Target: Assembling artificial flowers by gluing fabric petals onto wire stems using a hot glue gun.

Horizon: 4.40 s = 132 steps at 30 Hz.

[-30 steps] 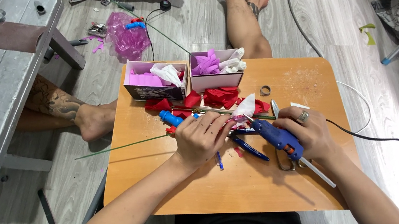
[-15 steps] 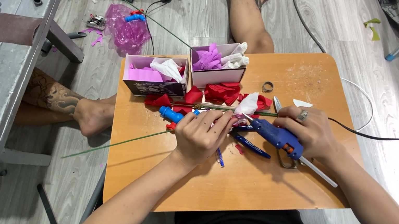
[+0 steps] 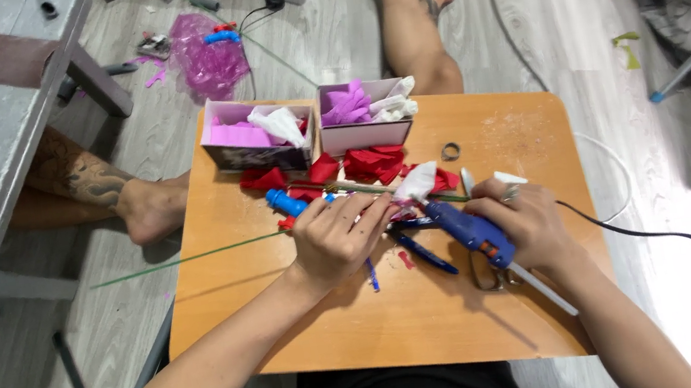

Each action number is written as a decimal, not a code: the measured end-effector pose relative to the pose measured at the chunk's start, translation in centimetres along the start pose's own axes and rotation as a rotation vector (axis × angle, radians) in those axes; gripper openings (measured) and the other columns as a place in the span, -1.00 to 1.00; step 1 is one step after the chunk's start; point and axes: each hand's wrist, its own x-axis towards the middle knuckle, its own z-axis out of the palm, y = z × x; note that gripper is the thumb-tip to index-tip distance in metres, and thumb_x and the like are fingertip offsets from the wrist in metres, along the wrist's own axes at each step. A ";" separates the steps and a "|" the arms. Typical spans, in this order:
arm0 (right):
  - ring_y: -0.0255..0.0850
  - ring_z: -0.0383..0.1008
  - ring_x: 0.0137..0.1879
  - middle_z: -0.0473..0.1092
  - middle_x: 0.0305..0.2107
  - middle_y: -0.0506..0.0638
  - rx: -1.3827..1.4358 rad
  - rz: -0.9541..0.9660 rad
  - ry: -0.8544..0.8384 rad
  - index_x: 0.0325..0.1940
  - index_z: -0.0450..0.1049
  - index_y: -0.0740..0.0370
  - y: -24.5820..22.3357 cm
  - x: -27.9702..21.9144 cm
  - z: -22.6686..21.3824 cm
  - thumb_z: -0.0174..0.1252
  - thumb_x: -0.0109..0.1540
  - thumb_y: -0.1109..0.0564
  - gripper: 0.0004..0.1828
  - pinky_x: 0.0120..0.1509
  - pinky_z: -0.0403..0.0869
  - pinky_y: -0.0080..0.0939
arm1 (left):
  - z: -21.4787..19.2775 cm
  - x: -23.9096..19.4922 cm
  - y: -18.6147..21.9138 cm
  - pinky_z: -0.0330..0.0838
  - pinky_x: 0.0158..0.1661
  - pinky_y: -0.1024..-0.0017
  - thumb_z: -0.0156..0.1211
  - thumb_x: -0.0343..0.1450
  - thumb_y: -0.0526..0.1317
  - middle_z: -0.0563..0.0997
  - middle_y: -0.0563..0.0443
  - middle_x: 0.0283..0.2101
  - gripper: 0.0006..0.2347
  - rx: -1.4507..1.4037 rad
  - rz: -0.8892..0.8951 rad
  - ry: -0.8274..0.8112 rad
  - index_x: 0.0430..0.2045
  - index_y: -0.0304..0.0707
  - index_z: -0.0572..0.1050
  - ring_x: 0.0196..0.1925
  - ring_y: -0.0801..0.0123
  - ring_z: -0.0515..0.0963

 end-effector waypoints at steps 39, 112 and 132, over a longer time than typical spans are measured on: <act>-0.18 0.27 -0.63 0.30 -0.53 -0.02 0.082 -0.075 0.075 -0.36 0.44 0.14 -0.1 1.1 -0.9 -0.02 0.18 -0.05 -0.75 -0.51 0.29 -0.29 | 0.8 -0.3 0.5 0.25 -0.58 0.58 0.29 0.27 -0.21 0.44 0.17 -0.53 -0.94 -0.036 0.022 -0.060 -0.49 -0.11 0.57 -0.65 0.49 0.39; -0.16 0.29 -0.68 0.32 -0.61 -0.07 0.111 0.050 0.192 -0.52 0.40 0.14 0.0 0.6 0.1 -0.02 0.13 -0.04 -0.74 -0.48 0.38 -0.38 | 1.4 -1.8 -0.1 0.26 -0.53 0.58 0.04 0.39 -0.24 0.39 0.18 -0.46 -0.90 0.040 0.048 -0.124 -0.39 -0.05 0.54 -0.54 0.47 0.42; -0.20 0.33 -0.63 0.35 -0.58 -0.05 0.137 0.026 0.223 -0.49 0.41 0.17 0.0 0.5 -0.2 -0.05 0.10 -0.06 -0.72 -0.51 0.37 -0.37 | 1.3 -1.0 0.2 0.24 -0.53 0.59 0.14 0.38 -0.22 0.41 0.20 -0.50 -0.96 0.041 -0.011 -0.143 -0.44 -0.05 0.54 -0.56 0.47 0.45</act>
